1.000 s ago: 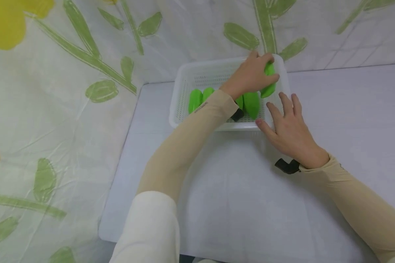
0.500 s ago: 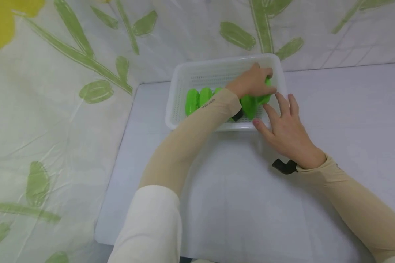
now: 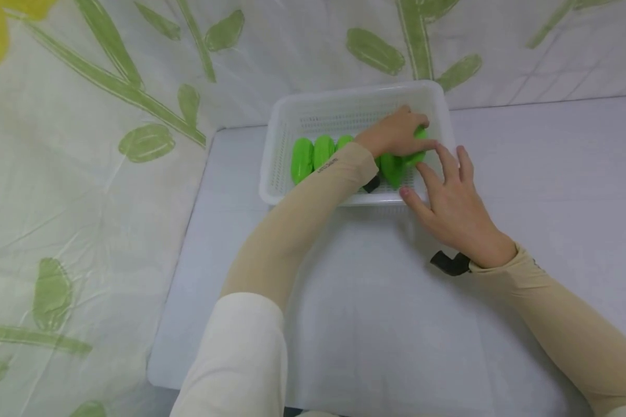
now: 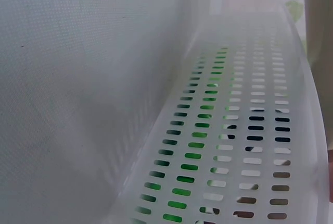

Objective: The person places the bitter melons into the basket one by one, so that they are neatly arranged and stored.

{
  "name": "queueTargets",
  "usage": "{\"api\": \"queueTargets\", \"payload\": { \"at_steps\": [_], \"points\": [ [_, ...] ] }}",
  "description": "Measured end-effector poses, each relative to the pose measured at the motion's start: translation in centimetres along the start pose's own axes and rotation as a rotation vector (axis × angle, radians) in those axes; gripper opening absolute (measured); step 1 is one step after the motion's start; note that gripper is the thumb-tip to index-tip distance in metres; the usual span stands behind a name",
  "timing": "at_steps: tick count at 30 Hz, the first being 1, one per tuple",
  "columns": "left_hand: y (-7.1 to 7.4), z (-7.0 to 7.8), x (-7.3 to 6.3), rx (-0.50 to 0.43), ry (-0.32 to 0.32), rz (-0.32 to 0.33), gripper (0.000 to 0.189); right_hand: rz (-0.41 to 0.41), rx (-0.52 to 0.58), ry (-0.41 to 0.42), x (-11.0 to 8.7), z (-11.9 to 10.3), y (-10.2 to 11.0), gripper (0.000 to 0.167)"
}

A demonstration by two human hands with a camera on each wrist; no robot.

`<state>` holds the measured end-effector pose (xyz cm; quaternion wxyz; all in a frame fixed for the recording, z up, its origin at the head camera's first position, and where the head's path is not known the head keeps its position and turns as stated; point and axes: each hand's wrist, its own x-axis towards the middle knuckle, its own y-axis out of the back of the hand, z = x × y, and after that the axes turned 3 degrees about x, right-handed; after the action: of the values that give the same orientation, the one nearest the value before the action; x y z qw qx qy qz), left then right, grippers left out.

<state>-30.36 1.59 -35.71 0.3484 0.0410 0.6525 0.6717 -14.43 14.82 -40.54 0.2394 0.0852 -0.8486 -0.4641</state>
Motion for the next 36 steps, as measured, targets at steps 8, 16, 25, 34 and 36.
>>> {"api": "queueTargets", "payload": {
  "at_steps": [8,16,25,34,36],
  "points": [
    [-0.2,-0.1,-0.1,-0.034,-0.026,0.0,0.055,-0.011,0.014,-0.022,-0.1,0.0,0.1,0.062],
    [0.0,-0.5,-0.6,-0.043,-0.034,0.031,0.058,0.005,0.01,0.007,-0.2,-0.2,0.1,0.059],
    [2.4,-2.6,-3.7,-0.131,-0.026,0.111,0.065,-0.005,0.0,-0.013,0.0,0.3,0.0,0.06],
    [2.0,-4.1,-8.7,-0.15,0.059,0.239,0.073,-0.067,0.028,-0.09,0.0,0.3,0.4,0.067],
    [1.3,-4.2,-10.1,-0.102,0.077,0.289,0.074,-0.066,0.036,-0.086,0.0,0.4,0.4,0.068]
  ]
}}
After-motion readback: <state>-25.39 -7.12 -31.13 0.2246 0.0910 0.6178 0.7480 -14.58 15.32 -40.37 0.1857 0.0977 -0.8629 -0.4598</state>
